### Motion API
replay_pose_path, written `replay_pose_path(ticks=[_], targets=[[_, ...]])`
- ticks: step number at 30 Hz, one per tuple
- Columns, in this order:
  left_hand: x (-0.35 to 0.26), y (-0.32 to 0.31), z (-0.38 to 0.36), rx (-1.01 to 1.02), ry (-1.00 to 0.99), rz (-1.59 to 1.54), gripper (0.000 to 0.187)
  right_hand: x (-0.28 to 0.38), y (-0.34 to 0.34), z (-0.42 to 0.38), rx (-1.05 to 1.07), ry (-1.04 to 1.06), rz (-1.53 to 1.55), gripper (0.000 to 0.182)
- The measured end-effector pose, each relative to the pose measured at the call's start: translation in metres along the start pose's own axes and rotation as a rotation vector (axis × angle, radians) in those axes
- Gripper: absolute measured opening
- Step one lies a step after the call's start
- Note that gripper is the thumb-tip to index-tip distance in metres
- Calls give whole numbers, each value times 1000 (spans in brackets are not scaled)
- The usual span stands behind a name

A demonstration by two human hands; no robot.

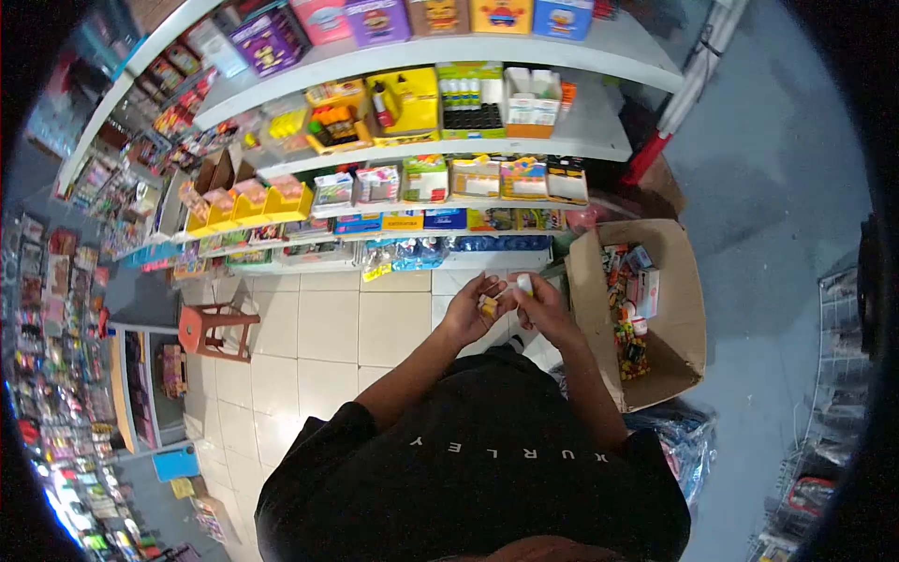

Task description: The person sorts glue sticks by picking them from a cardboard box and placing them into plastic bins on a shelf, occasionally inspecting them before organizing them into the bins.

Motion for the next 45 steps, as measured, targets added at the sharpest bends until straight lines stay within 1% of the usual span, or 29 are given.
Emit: replay_pose_path(ticks=[3, 4, 5, 7, 8, 11, 12, 15, 16, 19, 20, 23, 26, 29, 30, 33, 36, 39, 43, 45], targets=[[-23, 24, -25, -32, -52, -142, 28, -7, -31, 14, 31, -81, 623, 36], [-29, 34, -29, 51, -71, -212, 26, -3, -40, 15, 68, -89, 710, 36], [-34, 47, -32, 10, -90, -225, 24, -2, -49, 20, 72, -113, 786, 37], [-48, 56, -50, 20, -85, -194, 21, 1, -68, 28, 128, -86, 815, 37], [-53, 56, -60, -80, -107, -153, 19, 3, -77, 30, 165, -69, 828, 38], [-70, 87, -76, 74, -90, -99, 18, 5, -108, 39, 226, -66, 824, 38], [-73, 79, -92, -35, -138, -63, 19, 4, -118, 43, 218, -57, 794, 38], [-86, 92, -117, 7, -171, 117, 20, 1, -144, 52, 159, -6, 565, 37], [-88, 93, -123, -53, -204, 174, 22, -3, -152, 56, 115, 64, 445, 32], [-91, 95, -138, -84, -224, 287, 17, 0, -167, 57, 100, 152, 168, 26], [-91, 97, -138, -99, -232, 309, 16, 3, -170, 56, 36, 176, 177, 21], [-91, 97, -138, -74, -230, 288, 19, 2, -160, 68, 50, 300, 63, 19], [-92, 95, -132, -59, -240, 299, 18, 30, -141, 76, -78, 190, 81, 19], [-99, 90, -130, -27, -259, 346, 19, 48, -122, 87, -121, 205, 396, 23], [-102, 85, -128, -14, -267, 367, 19, 49, -114, 92, -97, 211, 390, 27], [-117, 65, -120, -20, -277, 464, 22, 54, -101, 102, -70, 203, 439, 28], [-133, 38, -111, 48, -296, 507, 25, 67, -99, 106, 28, 280, 492, 29], [-146, 15, -93, 94, -294, 548, 28, 78, -94, 112, 31, 302, 381, 30], [-154, -7, -63, 93, -307, 657, 24, 83, -73, 127, 49, 336, 265, 30], [-159, -17, -49, 47, -319, 714, 25, 83, -59, 137, 3, 342, 250, 30]])
Point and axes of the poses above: each hand's wrist, its own z-axis towards the middle knuckle, its own y-axis out of the back of the hand, x = y × z, the point moved 2 cm from there along z, towards the middle knuckle, and after that the axes turned 3 degrees about -x, right-handed, at the moved point
